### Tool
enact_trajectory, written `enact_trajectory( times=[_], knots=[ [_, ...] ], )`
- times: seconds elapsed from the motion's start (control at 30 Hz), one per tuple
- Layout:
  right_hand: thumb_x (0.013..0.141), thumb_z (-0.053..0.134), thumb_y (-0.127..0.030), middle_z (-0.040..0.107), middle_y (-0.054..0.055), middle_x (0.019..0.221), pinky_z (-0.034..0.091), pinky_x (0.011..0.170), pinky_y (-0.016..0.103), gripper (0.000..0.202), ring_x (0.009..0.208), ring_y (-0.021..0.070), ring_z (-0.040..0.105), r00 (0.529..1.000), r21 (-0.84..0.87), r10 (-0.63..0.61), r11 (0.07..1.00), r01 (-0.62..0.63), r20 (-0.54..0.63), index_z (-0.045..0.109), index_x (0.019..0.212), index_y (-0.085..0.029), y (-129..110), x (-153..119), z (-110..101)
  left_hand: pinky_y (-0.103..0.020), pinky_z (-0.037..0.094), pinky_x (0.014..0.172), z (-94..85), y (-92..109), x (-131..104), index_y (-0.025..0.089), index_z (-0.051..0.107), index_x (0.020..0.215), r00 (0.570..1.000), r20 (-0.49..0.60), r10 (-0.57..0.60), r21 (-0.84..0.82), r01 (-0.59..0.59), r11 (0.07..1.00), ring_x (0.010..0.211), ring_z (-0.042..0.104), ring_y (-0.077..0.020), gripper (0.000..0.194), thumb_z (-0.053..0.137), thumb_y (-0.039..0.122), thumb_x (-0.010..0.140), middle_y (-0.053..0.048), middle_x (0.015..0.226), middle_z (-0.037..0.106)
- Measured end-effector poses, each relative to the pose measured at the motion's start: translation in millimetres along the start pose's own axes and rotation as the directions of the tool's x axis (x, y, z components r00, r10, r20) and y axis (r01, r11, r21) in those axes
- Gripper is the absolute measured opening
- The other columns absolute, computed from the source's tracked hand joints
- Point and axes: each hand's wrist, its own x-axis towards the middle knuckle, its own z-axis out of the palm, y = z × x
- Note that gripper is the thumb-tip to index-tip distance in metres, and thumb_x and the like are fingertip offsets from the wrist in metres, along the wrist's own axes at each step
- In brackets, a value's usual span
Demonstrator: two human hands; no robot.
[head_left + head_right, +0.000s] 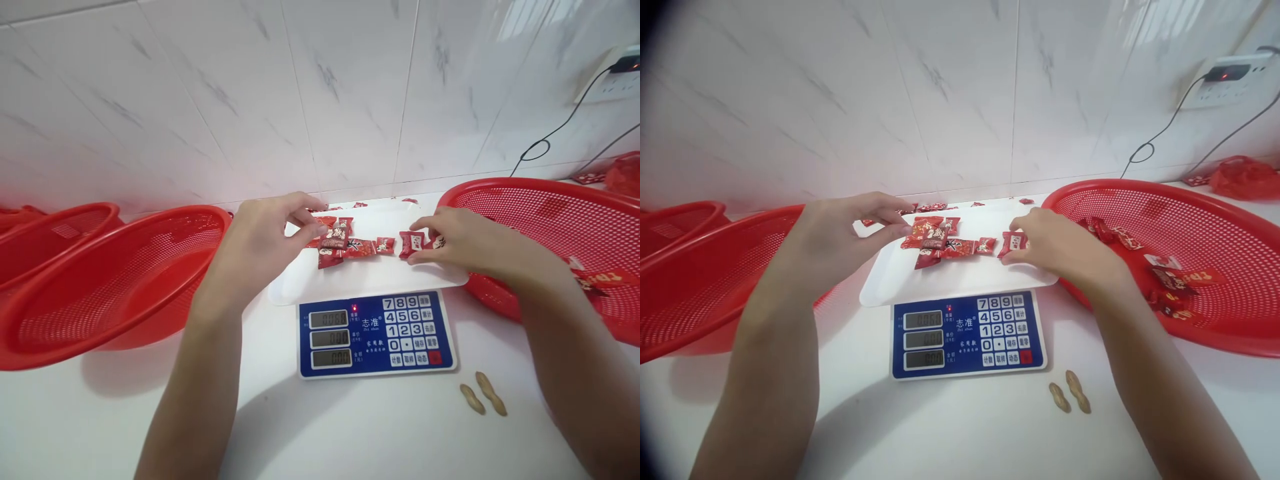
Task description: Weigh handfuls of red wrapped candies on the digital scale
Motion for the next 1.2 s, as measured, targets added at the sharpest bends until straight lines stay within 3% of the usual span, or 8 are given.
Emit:
enact_trajectory(
  times=[0.13,0.3,0.37,0.53,0.63,0.77,0.97,1.2],
  knots=[
    [0.079,0.062,-0.048,0.068,0.014,0.100,0.048,0.067,0.046,0.033,0.084,0.0327,0.065,1.000,-0.088,-0.022,0.996,0.021,-0.004,0.076,0.093,-0.022,-8,2,10,-0.030,0.047,0.070,0.9,0,0,0.033,0.075,0.111,1.000,0.018,0.009,0.002,-0.009,1.000,0.088,0.068,-0.0221,0.025,0.062,0.034,0.090,0.002,0.098,0.080],
    [0.091,0.048,-0.043,0.069,0.012,0.101,0.047,0.069,0.043,0.037,0.083,0.0279,0.063,0.996,-0.143,-0.053,0.989,0.043,-0.065,0.079,0.093,-0.022,-8,1,2,-0.030,0.048,0.071,2.5,-1,0,0.033,0.075,0.110,1.000,-0.002,0.014,-0.005,-0.014,1.000,0.091,0.069,-0.0229,0.023,0.062,0.036,0.090,0.002,0.100,0.080],
    [0.093,0.045,-0.040,0.069,0.012,0.102,0.046,0.069,0.042,0.039,0.084,0.0267,0.062,0.988,-0.133,-0.034,0.991,0.014,-0.151,0.080,0.095,-0.022,-7,-3,-6,-0.030,0.048,0.070,3.2,-1,0,0.033,0.076,0.109,1.000,-0.012,0.009,-0.005,-0.009,1.000,0.092,0.069,-0.0230,0.023,0.063,0.036,0.090,0.002,0.102,0.080],
    [0.095,0.051,-0.035,0.066,0.010,0.096,0.046,0.072,0.041,0.031,0.086,0.0260,0.062,0.876,-0.010,-0.064,0.998,0.067,-0.477,0.080,0.097,-0.025,-10,-15,-21,-0.030,0.047,0.068,5.0,1,0,0.033,0.076,0.107,0.999,-0.031,0.015,-0.006,-0.015,1.000,0.089,0.069,-0.0208,0.020,0.064,0.033,0.091,0.003,0.100,0.080],
    [0.095,0.056,-0.036,0.067,0.010,0.095,0.049,0.074,0.040,0.025,0.084,0.0256,0.064,0.815,0.051,-0.083,0.989,0.137,-0.573,0.079,0.099,-0.027,-17,-19,-21,-0.031,0.048,0.070,5.4,3,0,0.032,0.077,0.104,0.999,-0.032,0.036,-0.024,-0.037,0.999,0.088,0.069,-0.0207,0.019,0.064,0.035,0.091,0.003,0.102,0.080],
    [0.094,0.059,-0.034,0.070,0.009,0.095,0.051,0.073,0.040,0.027,0.083,0.0246,0.065,0.771,0.098,-0.096,0.975,0.201,-0.629,0.080,0.107,-0.023,-24,-20,-19,-0.032,0.049,0.071,5.0,4,0,0.031,0.077,0.102,0.998,-0.019,0.056,-0.034,-0.056,0.998,0.086,0.069,-0.0207,0.018,0.063,0.037,0.092,0.002,0.102,0.080],
    [0.095,0.061,-0.032,0.072,0.010,0.094,0.051,0.070,0.036,0.027,0.081,0.0227,0.066,0.754,0.095,-0.109,0.970,0.222,-0.648,0.081,0.109,-0.021,-24,-20,-17,-0.031,0.047,0.071,6.2,3,1,0.030,0.076,0.102,0.999,-0.007,0.049,-0.032,-0.049,0.998,0.087,0.068,-0.0199,0.018,0.063,0.036,0.092,0.003,0.105,0.080],
    [0.089,0.068,-0.019,0.073,0.007,0.089,0.047,0.061,0.031,0.021,0.073,0.0172,0.064,0.668,0.063,-0.137,0.962,0.265,-0.731,0.082,0.106,-0.017,-23,-15,-13,-0.030,0.044,0.068,6.3,3,1,0.030,0.076,0.102,0.998,0.008,0.065,-0.028,-0.065,0.998,0.080,0.065,-0.0164,0.017,0.063,0.033,0.093,0.005,0.102,0.080]
  ],
)
